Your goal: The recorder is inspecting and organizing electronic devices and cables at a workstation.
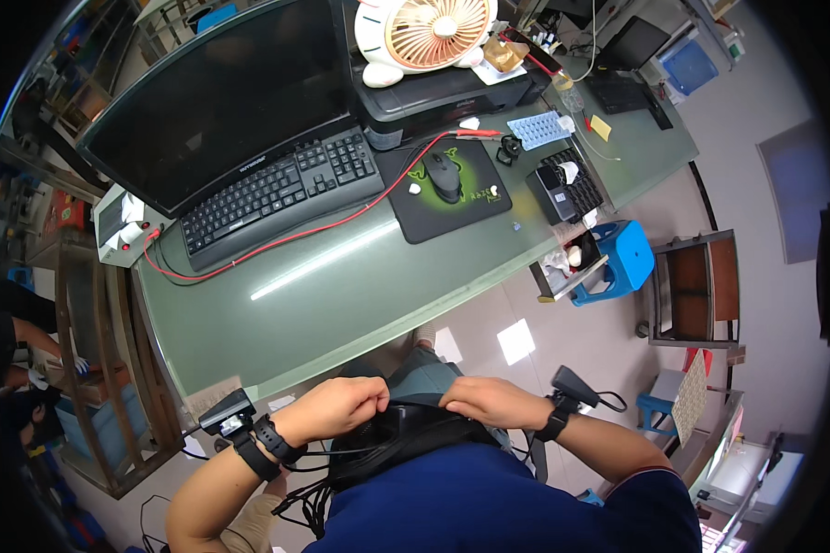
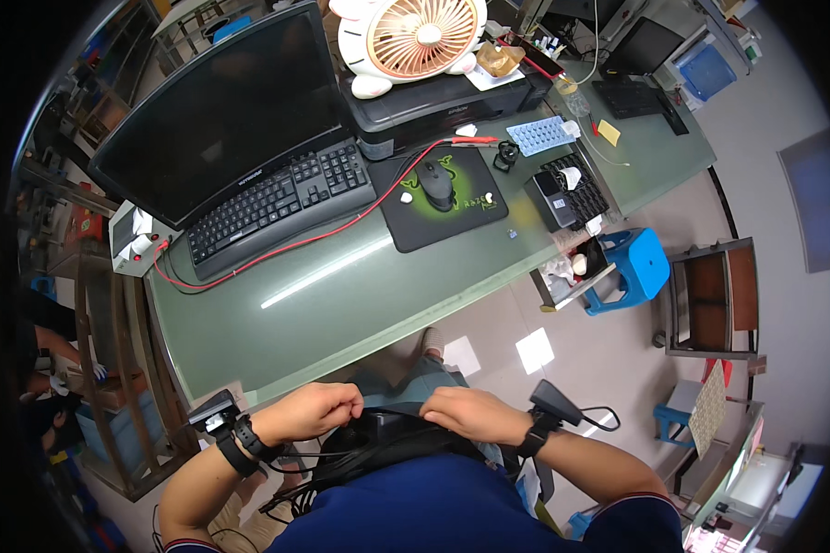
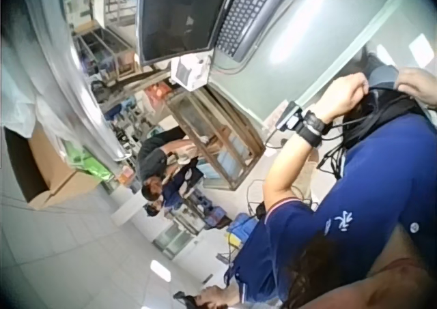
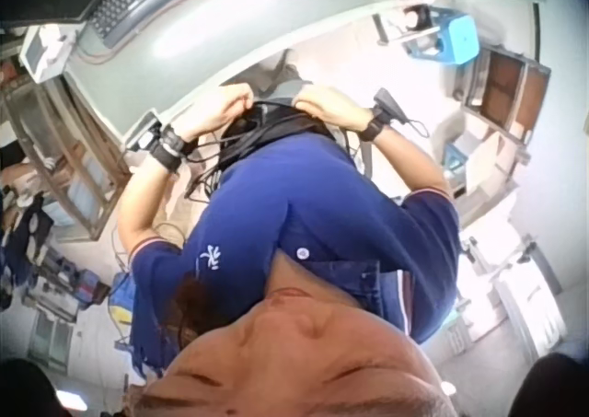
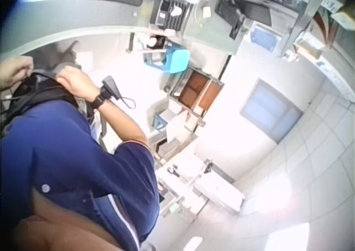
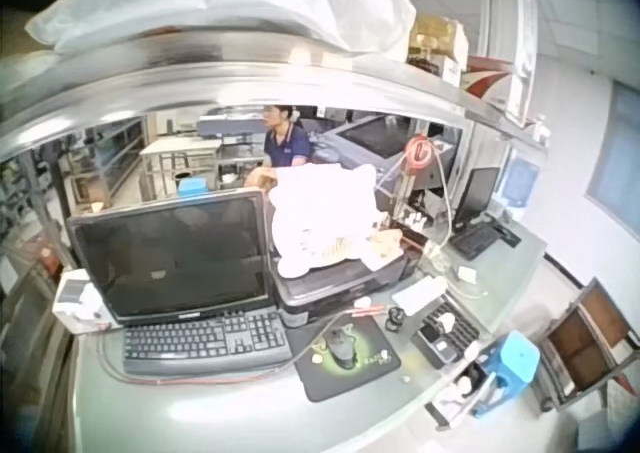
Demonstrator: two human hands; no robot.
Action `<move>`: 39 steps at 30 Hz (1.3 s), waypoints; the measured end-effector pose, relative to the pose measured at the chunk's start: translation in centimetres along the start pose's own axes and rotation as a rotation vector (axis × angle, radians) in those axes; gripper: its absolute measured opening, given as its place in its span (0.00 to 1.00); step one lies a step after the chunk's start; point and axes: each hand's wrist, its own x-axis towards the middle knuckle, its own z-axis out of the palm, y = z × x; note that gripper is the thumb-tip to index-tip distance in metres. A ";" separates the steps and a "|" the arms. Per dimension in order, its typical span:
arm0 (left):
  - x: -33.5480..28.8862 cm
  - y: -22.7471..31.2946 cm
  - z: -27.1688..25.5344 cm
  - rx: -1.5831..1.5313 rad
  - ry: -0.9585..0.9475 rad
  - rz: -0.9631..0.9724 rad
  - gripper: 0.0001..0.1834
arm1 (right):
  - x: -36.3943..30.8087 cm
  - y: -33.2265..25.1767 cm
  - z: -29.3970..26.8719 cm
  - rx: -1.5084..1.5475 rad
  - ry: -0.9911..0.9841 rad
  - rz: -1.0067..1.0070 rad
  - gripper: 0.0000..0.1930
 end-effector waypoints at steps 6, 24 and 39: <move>-0.2 0.6 1.0 -0.039 -0.127 0.016 0.23 | -2.7 1.1 -1.3 0.038 -0.107 -0.005 0.12; -1.1 1.1 3.6 -0.112 -0.022 -0.043 0.33 | 0.2 1.2 -2.3 -0.704 0.238 -0.526 0.11; -4.3 3.3 4.4 0.136 0.191 -0.054 0.32 | 4.9 -1.4 -1.4 -0.662 0.291 -0.725 0.12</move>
